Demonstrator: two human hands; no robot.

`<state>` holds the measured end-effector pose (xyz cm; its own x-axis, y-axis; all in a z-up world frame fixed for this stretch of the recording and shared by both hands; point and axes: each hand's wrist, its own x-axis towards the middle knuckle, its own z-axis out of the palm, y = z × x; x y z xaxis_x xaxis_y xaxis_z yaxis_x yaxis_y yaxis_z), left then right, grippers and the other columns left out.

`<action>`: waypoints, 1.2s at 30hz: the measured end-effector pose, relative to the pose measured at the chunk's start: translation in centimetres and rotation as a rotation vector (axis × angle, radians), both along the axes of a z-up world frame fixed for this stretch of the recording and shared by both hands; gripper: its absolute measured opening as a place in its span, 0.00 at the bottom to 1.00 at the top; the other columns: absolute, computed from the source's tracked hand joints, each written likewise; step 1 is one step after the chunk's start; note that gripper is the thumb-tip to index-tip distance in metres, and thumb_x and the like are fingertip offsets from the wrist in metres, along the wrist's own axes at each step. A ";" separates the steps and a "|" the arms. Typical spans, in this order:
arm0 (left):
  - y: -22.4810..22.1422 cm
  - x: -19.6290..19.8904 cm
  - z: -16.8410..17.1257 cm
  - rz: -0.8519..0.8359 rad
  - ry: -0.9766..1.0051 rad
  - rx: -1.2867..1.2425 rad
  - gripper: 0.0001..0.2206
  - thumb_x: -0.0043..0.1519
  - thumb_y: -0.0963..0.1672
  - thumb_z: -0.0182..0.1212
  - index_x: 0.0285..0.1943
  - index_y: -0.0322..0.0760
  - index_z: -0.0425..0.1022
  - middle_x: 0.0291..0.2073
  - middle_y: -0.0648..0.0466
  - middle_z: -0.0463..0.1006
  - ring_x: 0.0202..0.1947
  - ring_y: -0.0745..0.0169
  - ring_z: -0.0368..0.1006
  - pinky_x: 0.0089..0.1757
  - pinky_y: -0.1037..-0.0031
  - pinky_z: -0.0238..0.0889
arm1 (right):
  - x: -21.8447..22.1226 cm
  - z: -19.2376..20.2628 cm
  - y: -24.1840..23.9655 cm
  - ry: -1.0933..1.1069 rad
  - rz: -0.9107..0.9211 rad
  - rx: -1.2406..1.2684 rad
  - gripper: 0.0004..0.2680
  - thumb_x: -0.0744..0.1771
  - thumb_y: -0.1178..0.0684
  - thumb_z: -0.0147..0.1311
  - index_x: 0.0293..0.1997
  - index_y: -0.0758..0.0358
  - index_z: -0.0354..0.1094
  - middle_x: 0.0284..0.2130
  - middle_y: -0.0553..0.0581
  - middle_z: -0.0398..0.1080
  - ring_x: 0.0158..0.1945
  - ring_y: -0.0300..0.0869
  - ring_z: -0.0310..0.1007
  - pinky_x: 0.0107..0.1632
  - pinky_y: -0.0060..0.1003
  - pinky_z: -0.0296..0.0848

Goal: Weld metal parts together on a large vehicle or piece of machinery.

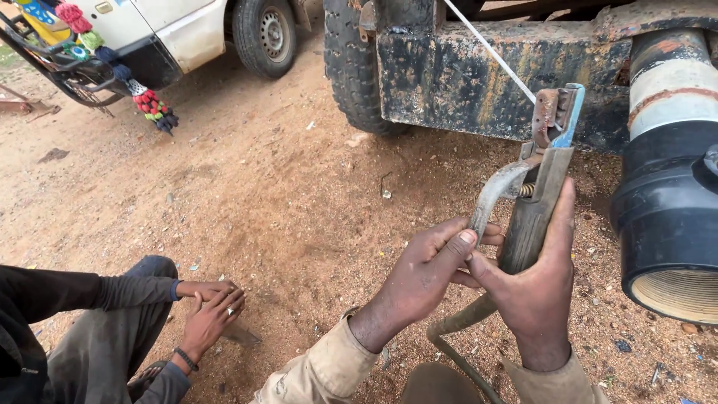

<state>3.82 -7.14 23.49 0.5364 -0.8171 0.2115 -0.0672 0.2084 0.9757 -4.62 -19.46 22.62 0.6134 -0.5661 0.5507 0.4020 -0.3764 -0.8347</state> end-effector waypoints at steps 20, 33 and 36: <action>1.0 -1.1 2.0 0.024 -0.121 0.062 0.20 0.75 0.47 0.43 0.68 0.28 0.67 0.55 0.45 0.75 0.53 0.61 0.76 0.48 0.71 0.76 | 0.2 -0.8 -0.7 -0.046 0.010 0.011 0.43 0.60 0.60 0.64 0.82 0.65 0.32 0.62 0.64 0.61 0.59 0.48 0.74 0.54 0.39 0.81; 1.3 -0.1 1.1 0.007 -0.137 -0.014 0.24 0.74 0.51 0.45 0.70 0.26 0.66 0.57 0.44 0.72 0.54 0.61 0.75 0.47 0.72 0.77 | 0.5 -0.4 0.4 -0.082 -0.026 0.038 0.43 0.60 0.57 0.65 0.84 0.66 0.33 0.61 0.60 0.64 0.53 0.41 0.73 0.50 0.35 0.79; 1.7 -0.5 2.3 -0.019 -0.158 -0.028 0.24 0.75 0.51 0.44 0.68 0.26 0.70 0.55 0.46 0.75 0.53 0.62 0.75 0.47 0.73 0.77 | 0.3 0.1 0.5 -0.049 -0.052 -0.014 0.43 0.61 0.57 0.66 0.84 0.67 0.34 0.59 0.59 0.65 0.52 0.41 0.75 0.50 0.35 0.79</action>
<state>3.36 -5.41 25.76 0.4790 -0.8196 0.3144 -0.2149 0.2378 0.9473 -4.32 -18.99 22.69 0.5551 -0.5887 0.5876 0.4219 -0.4095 -0.8089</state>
